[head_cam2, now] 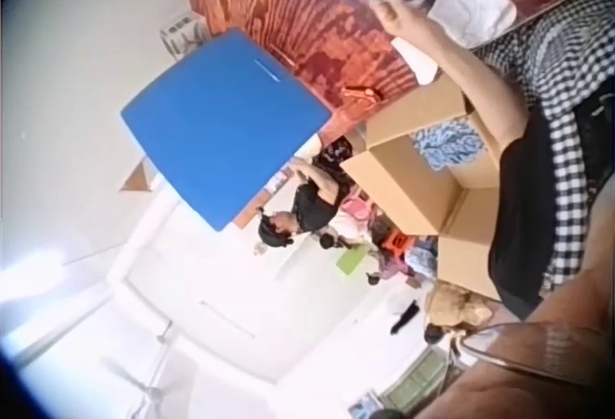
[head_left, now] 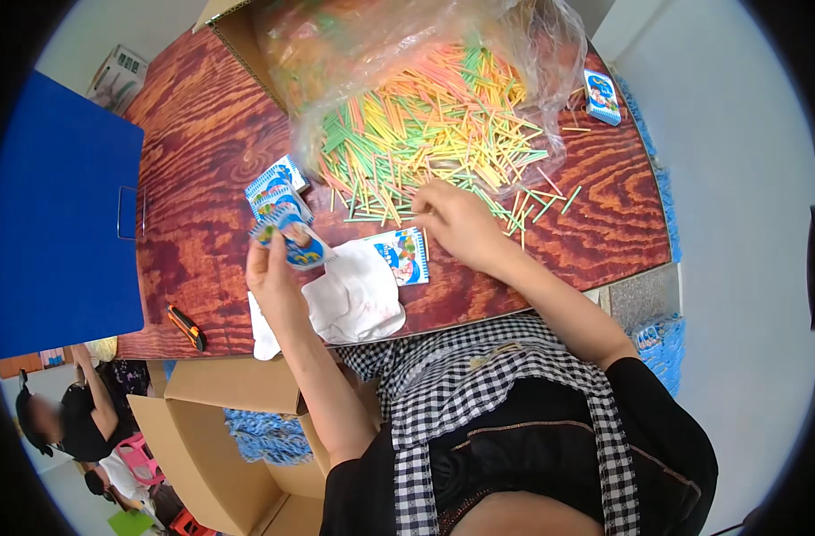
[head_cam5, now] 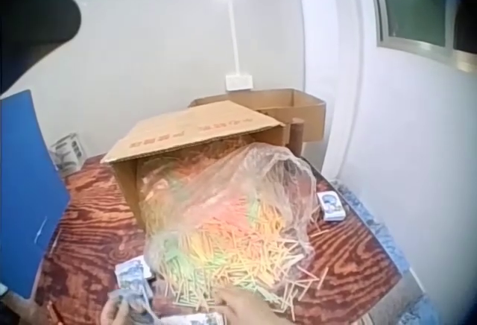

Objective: Packaging colorful plastic sticks into small blue bags on a wooden workbench.

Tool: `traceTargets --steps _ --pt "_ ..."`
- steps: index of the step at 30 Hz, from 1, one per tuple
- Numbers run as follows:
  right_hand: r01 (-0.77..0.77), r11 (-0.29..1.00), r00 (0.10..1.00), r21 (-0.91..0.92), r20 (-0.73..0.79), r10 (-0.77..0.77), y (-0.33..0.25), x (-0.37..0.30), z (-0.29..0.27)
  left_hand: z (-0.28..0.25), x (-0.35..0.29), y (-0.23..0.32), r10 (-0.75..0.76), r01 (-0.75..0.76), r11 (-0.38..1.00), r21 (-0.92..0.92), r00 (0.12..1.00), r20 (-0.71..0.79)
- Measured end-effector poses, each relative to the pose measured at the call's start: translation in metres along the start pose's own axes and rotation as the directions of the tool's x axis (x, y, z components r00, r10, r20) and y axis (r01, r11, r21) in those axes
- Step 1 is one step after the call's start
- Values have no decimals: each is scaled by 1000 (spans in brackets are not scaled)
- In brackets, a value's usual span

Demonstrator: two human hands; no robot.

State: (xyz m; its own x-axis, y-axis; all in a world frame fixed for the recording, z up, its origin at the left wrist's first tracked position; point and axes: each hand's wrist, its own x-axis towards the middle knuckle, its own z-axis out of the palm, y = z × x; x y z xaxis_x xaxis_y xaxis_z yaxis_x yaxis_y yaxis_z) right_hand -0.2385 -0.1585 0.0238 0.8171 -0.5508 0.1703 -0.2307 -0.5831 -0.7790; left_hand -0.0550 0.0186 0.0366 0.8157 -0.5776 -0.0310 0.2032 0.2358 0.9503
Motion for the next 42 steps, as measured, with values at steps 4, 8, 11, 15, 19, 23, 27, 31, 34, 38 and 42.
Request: traceTargets --steps 4,8,11,15,19,23,27,31,34,38,42 --pt "89 943 994 -320 -32 -105 -9 -12 31 -52 49 -51 393 -263 789 555 911 -128" --pt "118 937 991 -329 -27 -134 -4 -8 39 -50 54 -58 509 -201 426 882 859 -50" --pt "111 947 991 -302 -41 -130 5 -3 41 -30 43 -50 588 -224 408 885 806 -68" --pt "236 917 941 -321 -160 -298 8 -3 37 3 -14 -37 522 -275 520 808 852 -46" --pt "314 918 893 -244 -253 -372 -3 4 23 28 -70 -38 263 -441 304 845 891 370" --pt "-36 961 976 273 -195 92 0 6 16 11 -95 -44 166 -418 174 892 905 392" --pt "-190 670 939 718 -65 337 6 5 0 26 -91 -32 88 -459 127 879 888 451" --pt "-217 497 911 841 -9 413 6 -2 -22 37 -74 -37 117 -472 78 878 879 462" --pt "-190 498 918 846 -27 395 13 -11 -36 41 -67 -46 187 -402 51 914 903 387" --pt "-267 671 950 692 71 304 5 -23 -58 46 -63 -54 273 -376 29 926 894 355" --pt "-142 876 984 462 164 73 1 -32 -67 26 -70 -47 240 -417 88 905 890 387"
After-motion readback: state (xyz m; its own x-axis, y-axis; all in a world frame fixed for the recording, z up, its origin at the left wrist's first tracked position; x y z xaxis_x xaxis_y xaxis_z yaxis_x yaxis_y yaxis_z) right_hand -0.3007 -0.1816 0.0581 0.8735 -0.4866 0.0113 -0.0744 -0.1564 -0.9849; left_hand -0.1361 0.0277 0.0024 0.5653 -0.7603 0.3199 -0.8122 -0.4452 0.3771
